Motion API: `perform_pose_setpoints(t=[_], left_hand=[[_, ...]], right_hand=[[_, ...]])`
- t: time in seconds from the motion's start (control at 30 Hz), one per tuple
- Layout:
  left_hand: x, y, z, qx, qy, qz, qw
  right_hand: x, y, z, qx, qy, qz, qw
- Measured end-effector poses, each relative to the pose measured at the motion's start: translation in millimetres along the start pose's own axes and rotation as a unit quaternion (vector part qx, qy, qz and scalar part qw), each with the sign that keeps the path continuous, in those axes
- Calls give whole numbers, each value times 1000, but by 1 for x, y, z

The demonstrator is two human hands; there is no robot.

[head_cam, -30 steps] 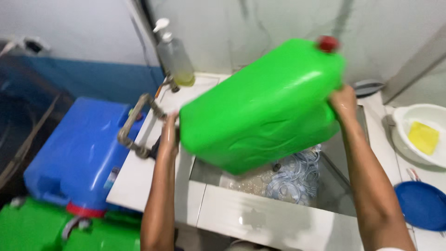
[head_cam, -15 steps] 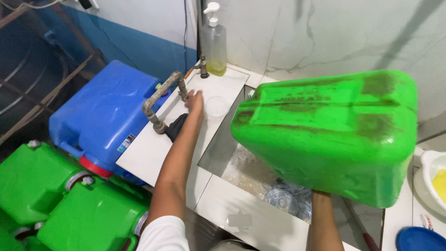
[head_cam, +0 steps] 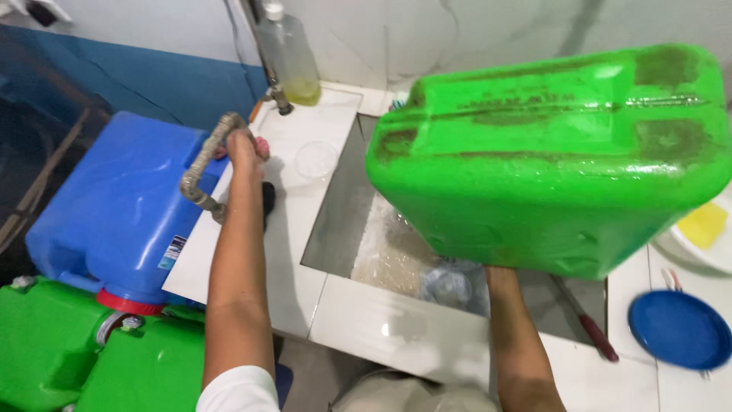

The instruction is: The person washes large green plastic jugs at a sink: they rinse a jug under running water, scrub its exterior and cap with a yellow sponge, use scissors to trim around a cap opening, scrub with a toothbrush, shake and empty water out of the jug, and place the cleaned jug on a stack of other jugs before starting on another jug.

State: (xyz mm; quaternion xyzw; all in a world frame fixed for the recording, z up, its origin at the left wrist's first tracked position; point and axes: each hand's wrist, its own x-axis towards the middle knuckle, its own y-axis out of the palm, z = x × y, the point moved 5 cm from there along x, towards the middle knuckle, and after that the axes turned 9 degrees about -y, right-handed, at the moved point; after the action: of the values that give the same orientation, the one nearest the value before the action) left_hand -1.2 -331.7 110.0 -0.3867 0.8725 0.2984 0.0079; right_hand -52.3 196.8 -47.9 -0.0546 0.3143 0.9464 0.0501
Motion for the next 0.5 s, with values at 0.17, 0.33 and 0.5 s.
perform_pose_setpoints(t=[0.17, 0.33, 0.5], left_hand=[[-6, -12, 12, 182, 26, -126, 975], [2, -14, 9, 314, 112, -130, 934], [7, -20, 10, 424, 147, -173, 877]], right_hand=[[-2, -6, 2, 4, -6, -7, 1000], [-5, -8, 2, 7, -10, -9, 1000], [-7, -8, 0, 10, -8, -9, 1000]])
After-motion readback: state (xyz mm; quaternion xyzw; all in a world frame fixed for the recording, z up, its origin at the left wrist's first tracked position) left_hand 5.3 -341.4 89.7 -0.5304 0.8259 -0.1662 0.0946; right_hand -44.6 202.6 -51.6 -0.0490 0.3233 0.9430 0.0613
